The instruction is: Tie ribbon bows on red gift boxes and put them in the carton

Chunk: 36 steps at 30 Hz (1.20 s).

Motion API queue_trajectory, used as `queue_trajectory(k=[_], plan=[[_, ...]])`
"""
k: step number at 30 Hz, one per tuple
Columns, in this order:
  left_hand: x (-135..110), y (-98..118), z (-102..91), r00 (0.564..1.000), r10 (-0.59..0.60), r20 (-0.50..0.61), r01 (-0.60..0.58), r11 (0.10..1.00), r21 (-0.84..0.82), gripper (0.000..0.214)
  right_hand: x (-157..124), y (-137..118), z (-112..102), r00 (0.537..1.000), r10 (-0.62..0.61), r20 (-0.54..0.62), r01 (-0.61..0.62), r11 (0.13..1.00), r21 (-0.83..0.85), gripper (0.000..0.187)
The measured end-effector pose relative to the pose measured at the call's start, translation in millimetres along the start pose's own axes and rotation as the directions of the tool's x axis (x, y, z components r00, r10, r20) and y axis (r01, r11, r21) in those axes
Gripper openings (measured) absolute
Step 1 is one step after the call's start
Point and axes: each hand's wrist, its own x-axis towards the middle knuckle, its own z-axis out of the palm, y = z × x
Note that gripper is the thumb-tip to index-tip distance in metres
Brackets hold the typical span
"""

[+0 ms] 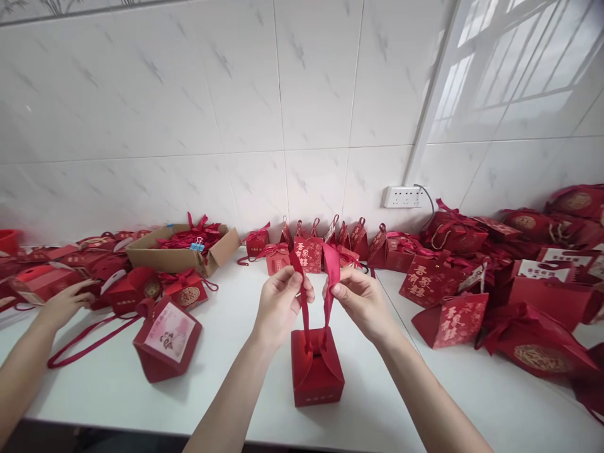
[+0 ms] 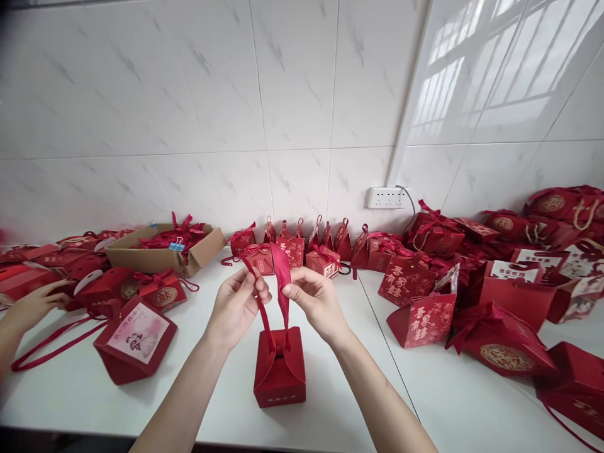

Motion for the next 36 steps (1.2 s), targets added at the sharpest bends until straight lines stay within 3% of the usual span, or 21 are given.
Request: queue_trajectory(k=[4,6,10,16,19,22,25,27,31,34,36], plan=[[5,-4,5.8,0.99,-0.104,0.093,0.11,0.992,-0.055,0.039,2,-1,4,0.988,0.029,0.15,-0.039,0.997,0.066,0.024],[6,-4,9.8,0.985,-0.135,0.111,0.141,0.989,-0.045,0.039,4,-3,5,0.985,0.013,0.173,-0.023,0.998,0.058,0.024],[4,-1,15.2,0.985,-0.133,0.112,0.131,0.991,0.025,0.036,8,-8,6,0.989,-0.039,0.146,0.044,0.999,-0.032,0.023],[0,3,12.8,0.993,-0.036,0.109,0.008,0.97,0.243,0.032,6,-14,5,0.998,-0.044,0.045,0.048,0.994,-0.095,0.029],[1,3,10.6,0.986,-0.088,0.144,0.05,0.967,0.249,0.031,5,-18,6,1.0,-0.014,0.023,0.017,0.994,-0.108,0.035],[2,3,7.6,0.966,-0.169,0.197,0.124,0.967,0.223,0.031,4,-22,6,0.998,0.001,0.071,0.012,0.981,-0.191,0.025],[2,4,3.3,0.957,-0.16,0.242,0.118,0.977,0.178,0.033,3,-24,6,0.997,-0.012,0.071,0.031,0.962,-0.272,0.025],[1,4,0.7,0.95,-0.117,0.29,0.059,0.977,0.203,0.035,3,-24,7,0.998,-0.058,0.022,0.062,0.939,-0.338,0.026],[-4,6,0.0,0.956,-0.046,0.29,-0.086,0.901,0.426,0.028,1,-24,9,0.988,-0.151,-0.019,0.121,0.858,-0.5,0.03],[-7,8,1.5,0.968,-0.04,0.247,-0.091,0.862,0.499,0.029,-2,-25,10,0.983,-0.183,-0.02,0.134,0.786,-0.603,0.028],[-9,8,1.9,0.981,-0.055,0.186,-0.048,0.861,0.507,0.029,-4,-24,11,0.962,-0.27,-0.026,0.183,0.717,-0.673,0.024]])
